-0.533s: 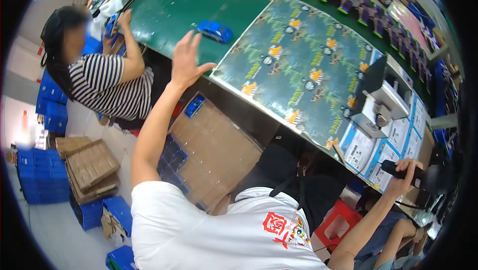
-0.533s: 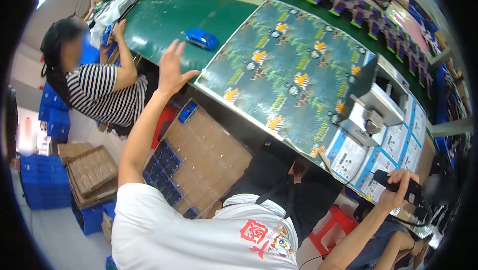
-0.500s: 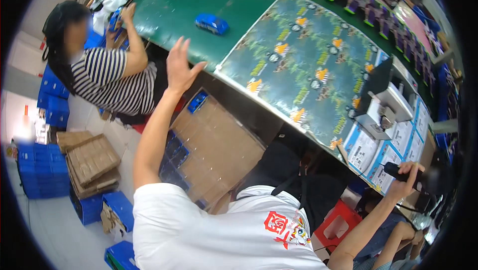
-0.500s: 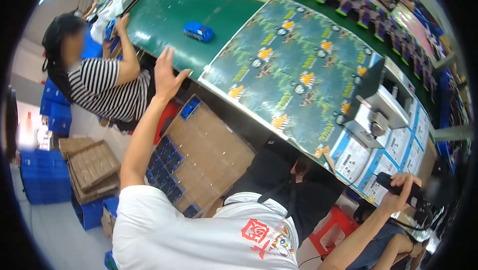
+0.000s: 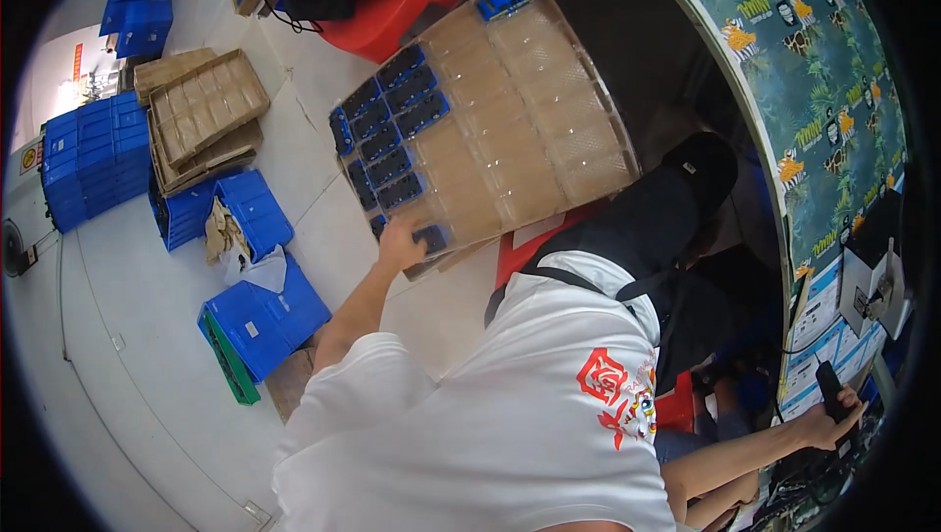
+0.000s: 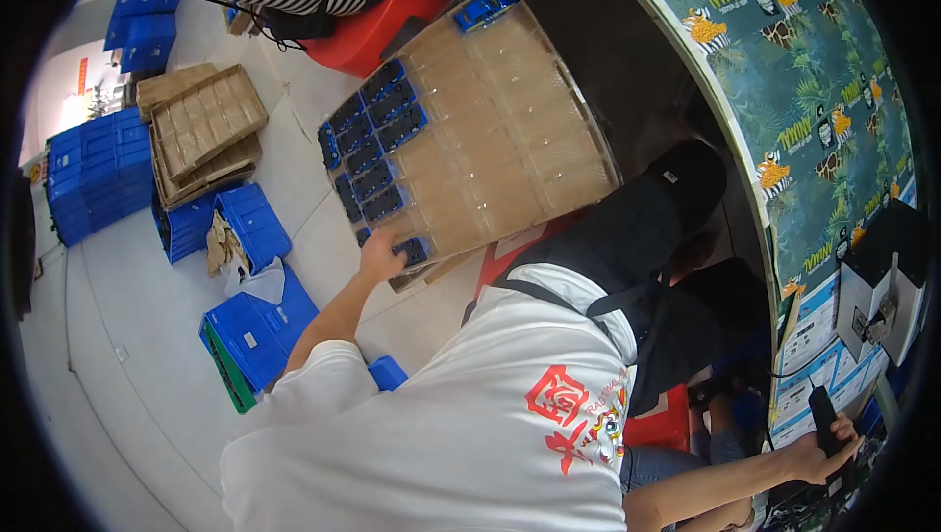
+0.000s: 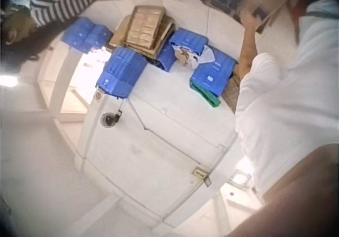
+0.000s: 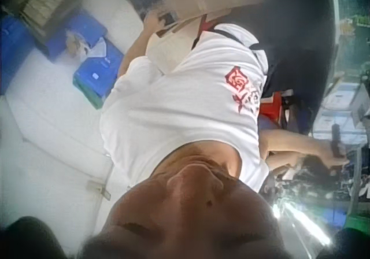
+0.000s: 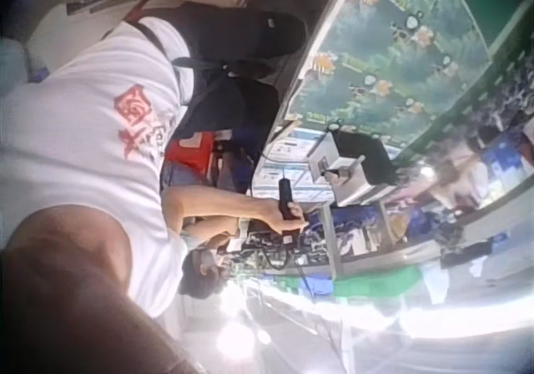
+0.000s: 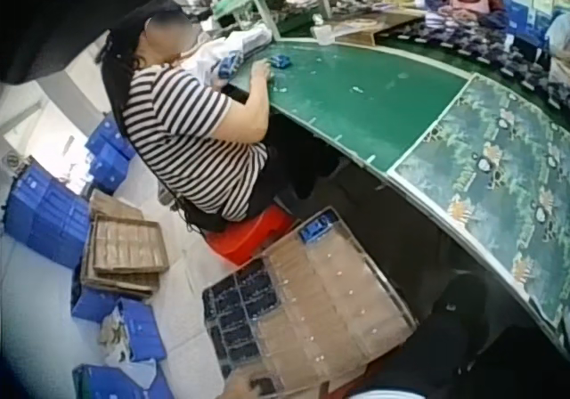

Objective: Assembling small blue toy cars using an electric screwdriver at a factory workbench.

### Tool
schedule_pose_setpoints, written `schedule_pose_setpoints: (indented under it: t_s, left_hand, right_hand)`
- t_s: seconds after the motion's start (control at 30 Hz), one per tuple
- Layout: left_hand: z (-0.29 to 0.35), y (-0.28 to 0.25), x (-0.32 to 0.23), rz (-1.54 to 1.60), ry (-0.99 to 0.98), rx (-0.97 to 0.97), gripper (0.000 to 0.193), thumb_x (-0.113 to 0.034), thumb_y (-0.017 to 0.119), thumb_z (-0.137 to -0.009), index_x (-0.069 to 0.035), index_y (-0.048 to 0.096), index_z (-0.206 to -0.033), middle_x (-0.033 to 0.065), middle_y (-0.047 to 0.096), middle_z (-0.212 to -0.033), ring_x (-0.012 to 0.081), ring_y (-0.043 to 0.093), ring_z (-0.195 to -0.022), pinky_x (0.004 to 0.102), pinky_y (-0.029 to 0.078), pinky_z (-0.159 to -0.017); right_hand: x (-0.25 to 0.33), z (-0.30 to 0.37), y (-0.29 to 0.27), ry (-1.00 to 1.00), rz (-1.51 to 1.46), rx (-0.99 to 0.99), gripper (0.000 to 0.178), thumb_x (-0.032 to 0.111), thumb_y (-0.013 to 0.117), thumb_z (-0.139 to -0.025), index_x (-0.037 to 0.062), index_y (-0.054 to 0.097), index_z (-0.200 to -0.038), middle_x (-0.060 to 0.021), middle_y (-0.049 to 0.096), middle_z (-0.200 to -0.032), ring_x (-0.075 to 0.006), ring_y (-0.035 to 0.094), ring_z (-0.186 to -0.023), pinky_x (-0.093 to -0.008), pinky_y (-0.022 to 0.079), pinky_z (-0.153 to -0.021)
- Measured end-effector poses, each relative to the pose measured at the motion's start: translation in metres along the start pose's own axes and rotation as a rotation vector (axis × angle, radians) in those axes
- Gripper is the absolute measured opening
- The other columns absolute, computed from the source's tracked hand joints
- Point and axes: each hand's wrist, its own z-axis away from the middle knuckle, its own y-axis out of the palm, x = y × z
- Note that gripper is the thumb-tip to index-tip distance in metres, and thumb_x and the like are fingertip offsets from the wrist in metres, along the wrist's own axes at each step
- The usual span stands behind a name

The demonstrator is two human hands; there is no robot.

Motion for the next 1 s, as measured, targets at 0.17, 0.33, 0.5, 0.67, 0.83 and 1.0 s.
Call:
schedule_pose_setpoints:
  t_s: [0.17, 0.33, 0.5, 0.67, 0.83, 1.0]
  left_hand:
    - [0.02, -0.004, -0.015, -0.056, 0.006, 0.171, 0.055, -0.019, 0.076, -0.066, -0.004, 0.058, -0.116, 0.0165, 0.061, -0.112, 0.0356, 0.055, -0.113, 0.0457, 0.046, -0.095]
    - [0.015, 0.002, -0.008, -0.221, -0.033, 0.276, 0.055, -0.02, 0.079, -0.068, -0.003, 0.056, -0.115, 0.0185, 0.06, -0.114, 0.0338, 0.06, -0.11, 0.0433, 0.051, -0.092]
    - [-0.009, 0.008, -0.013, -0.356, 0.041, 0.387, 0.059, -0.025, 0.081, -0.066, -0.004, 0.056, -0.115, 0.0191, 0.064, -0.109, 0.0344, 0.063, -0.105, 0.0432, 0.053, -0.089]
    - [-0.016, -0.006, -0.03, -0.396, 0.108, 0.479, 0.071, -0.033, 0.082, -0.065, -0.009, 0.057, -0.127, 0.0182, 0.065, -0.116, 0.0349, 0.062, -0.109, 0.0453, 0.052, -0.092]
    - [-0.001, -0.006, -0.012, -0.448, -0.018, 0.485, 0.077, -0.033, 0.087, -0.056, -0.004, 0.055, -0.119, 0.0197, 0.067, -0.11, 0.0362, 0.065, -0.105, 0.0438, 0.052, -0.09]
    - [-0.005, 0.005, -0.006, -0.353, 0.065, 0.482, 0.079, -0.031, 0.088, -0.052, -0.001, 0.055, -0.117, 0.0214, 0.069, -0.102, 0.0377, 0.067, -0.097, 0.0451, 0.053, -0.084]
  right_hand:
    - [-0.007, 0.003, -0.012, -0.132, 0.119, 0.176, 0.029, -0.009, 0.048, -0.093, -0.0084, 0.06, -0.12, -0.0114, 0.051, -0.086, -0.0214, 0.049, -0.076, -0.035, 0.05, -0.076]
    - [-0.008, 0.006, -0.009, 0.215, -0.188, -0.198, 0.019, 0.008, 0.054, -0.091, -0.0056, 0.065, -0.099, -0.01, 0.048, -0.082, -0.0222, 0.046, -0.076, -0.0374, 0.042, -0.078]
    - [0.01, 0.0, -0.019, 0.201, -0.1, -0.299, 0.022, 0.016, 0.053, -0.091, -0.0043, 0.061, -0.096, -0.0098, 0.045, -0.08, -0.0232, 0.044, -0.077, -0.0381, 0.038, -0.081]
    - [0.039, 0.012, 0.008, 0.214, -0.395, -0.239, 0.025, 0.028, 0.052, -0.092, 0.0038, 0.057, -0.09, -0.0036, 0.038, -0.076, -0.0162, 0.037, -0.073, -0.0327, 0.033, -0.07]
    - [0.063, -0.019, 0.086, 0.071, -0.468, -0.177, 0.029, 0.034, 0.051, -0.094, 0.0061, 0.059, -0.088, -0.0027, 0.044, -0.071, -0.0162, 0.042, -0.067, -0.0323, 0.034, -0.067]
    - [0.067, -0.057, 0.123, -0.108, -0.424, -0.188, 0.021, 0.021, 0.053, -0.094, 0.0027, 0.059, -0.086, -0.0076, 0.052, -0.067, -0.0213, 0.053, -0.06, -0.0399, 0.047, -0.067]
